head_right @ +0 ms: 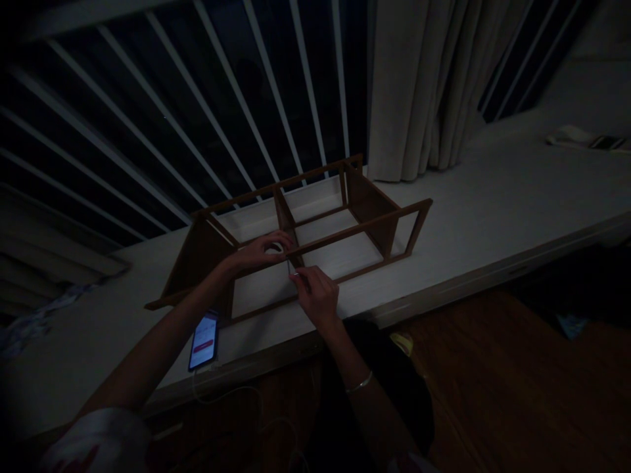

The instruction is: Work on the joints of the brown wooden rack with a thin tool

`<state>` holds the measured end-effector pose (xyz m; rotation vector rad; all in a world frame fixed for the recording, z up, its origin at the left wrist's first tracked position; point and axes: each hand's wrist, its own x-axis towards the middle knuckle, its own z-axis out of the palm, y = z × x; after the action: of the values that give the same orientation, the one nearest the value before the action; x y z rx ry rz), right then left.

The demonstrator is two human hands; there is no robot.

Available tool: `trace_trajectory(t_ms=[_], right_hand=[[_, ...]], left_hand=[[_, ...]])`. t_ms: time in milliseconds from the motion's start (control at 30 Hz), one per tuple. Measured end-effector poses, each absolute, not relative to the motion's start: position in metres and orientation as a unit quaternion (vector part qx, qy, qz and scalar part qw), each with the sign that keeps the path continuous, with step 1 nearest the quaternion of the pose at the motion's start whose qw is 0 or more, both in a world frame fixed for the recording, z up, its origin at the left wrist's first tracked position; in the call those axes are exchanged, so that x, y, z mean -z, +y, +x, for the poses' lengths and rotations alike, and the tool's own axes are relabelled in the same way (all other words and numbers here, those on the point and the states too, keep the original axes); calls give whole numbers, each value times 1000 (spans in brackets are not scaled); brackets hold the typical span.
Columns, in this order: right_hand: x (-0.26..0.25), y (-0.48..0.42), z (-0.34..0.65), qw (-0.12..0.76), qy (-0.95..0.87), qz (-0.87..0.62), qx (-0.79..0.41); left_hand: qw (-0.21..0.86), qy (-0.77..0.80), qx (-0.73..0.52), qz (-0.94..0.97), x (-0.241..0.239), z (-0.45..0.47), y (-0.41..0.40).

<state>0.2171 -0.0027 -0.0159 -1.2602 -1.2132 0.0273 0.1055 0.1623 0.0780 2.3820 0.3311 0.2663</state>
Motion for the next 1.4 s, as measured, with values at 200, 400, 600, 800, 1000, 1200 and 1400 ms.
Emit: trace_trajectory(t_ms=[200, 400, 600, 800, 1000, 1200, 1400], right_hand=[[16, -2, 216, 640, -527, -560, 4], [16, -2, 216, 638, -522, -566, 13], [15, -3, 218, 640, -523, -563, 7], [18, -2, 217, 641, -519, -565, 12], [20, -2, 217, 636, -521, -569, 17], [20, -2, 217, 631, -521, -573, 37], [20, -2, 216, 623, -522, -579, 61]], left_hand=[[352, 128, -107, 921, -78, 106, 160], [354, 121, -112, 921, -76, 106, 163], [358, 136, -101, 918, -78, 106, 162], [362, 133, -105, 916, -78, 105, 163], [362, 118, -112, 918, -75, 105, 167], [357, 135, -98, 919, -77, 105, 166], [354, 129, -105, 920, -78, 105, 163]])
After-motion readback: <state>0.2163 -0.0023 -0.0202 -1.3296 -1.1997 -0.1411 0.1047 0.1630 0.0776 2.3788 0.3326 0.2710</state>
